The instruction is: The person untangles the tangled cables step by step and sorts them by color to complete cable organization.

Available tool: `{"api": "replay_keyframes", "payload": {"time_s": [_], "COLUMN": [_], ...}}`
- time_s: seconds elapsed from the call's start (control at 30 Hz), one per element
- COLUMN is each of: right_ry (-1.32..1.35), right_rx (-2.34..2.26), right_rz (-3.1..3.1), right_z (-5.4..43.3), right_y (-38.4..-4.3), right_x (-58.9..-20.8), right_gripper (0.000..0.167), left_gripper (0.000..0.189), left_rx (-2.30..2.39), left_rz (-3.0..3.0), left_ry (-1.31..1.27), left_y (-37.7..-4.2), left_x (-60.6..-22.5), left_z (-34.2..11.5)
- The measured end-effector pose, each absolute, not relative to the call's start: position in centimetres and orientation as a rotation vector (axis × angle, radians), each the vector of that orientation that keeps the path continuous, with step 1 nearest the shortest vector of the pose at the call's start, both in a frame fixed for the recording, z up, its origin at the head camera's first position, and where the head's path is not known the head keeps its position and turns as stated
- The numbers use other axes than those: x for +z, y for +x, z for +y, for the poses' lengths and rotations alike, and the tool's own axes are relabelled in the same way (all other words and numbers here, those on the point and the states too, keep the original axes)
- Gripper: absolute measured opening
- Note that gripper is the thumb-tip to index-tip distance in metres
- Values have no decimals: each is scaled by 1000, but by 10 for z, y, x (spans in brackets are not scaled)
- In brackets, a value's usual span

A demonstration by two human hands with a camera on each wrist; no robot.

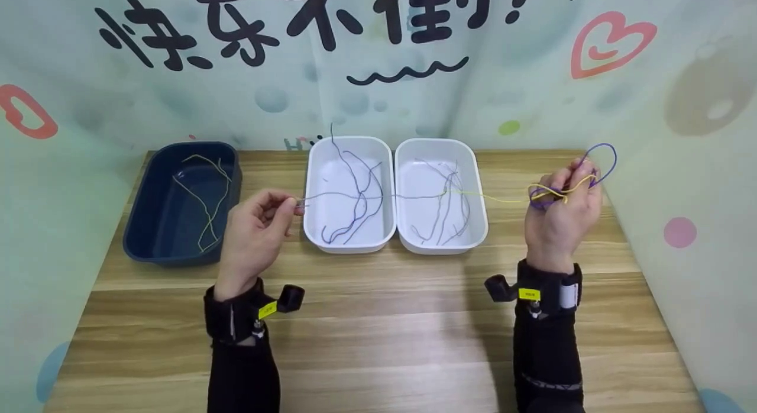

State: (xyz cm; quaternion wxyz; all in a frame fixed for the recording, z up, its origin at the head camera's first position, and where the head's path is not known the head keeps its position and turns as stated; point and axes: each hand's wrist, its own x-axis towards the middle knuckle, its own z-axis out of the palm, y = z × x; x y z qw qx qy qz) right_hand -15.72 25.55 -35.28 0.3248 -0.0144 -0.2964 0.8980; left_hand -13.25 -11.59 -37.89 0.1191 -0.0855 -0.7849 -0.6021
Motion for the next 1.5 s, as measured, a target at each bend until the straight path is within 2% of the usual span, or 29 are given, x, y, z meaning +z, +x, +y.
{"api": "replay_keyframes", "payload": {"time_s": [0.6,0.93,1.5], "right_ry": [-46,-105,-71], "right_rx": [2304,2298,2301], "right_rz": [-766,-654,-760], "right_z": [257,275,268], "right_y": [-160,-161,-162], "right_x": [-354,-351,-354], "right_gripper": [25,24,24], "left_gripper": [14,17,11], "left_rx": [-1730,-1764,-1388], "left_rz": [-2249,-2058,-2175], "left_ry": [-226,-96,-170], "left_y": [-134,-138,-147], "left_x": [-382,-384,-399], "left_z": [-130,-144,-78]}}
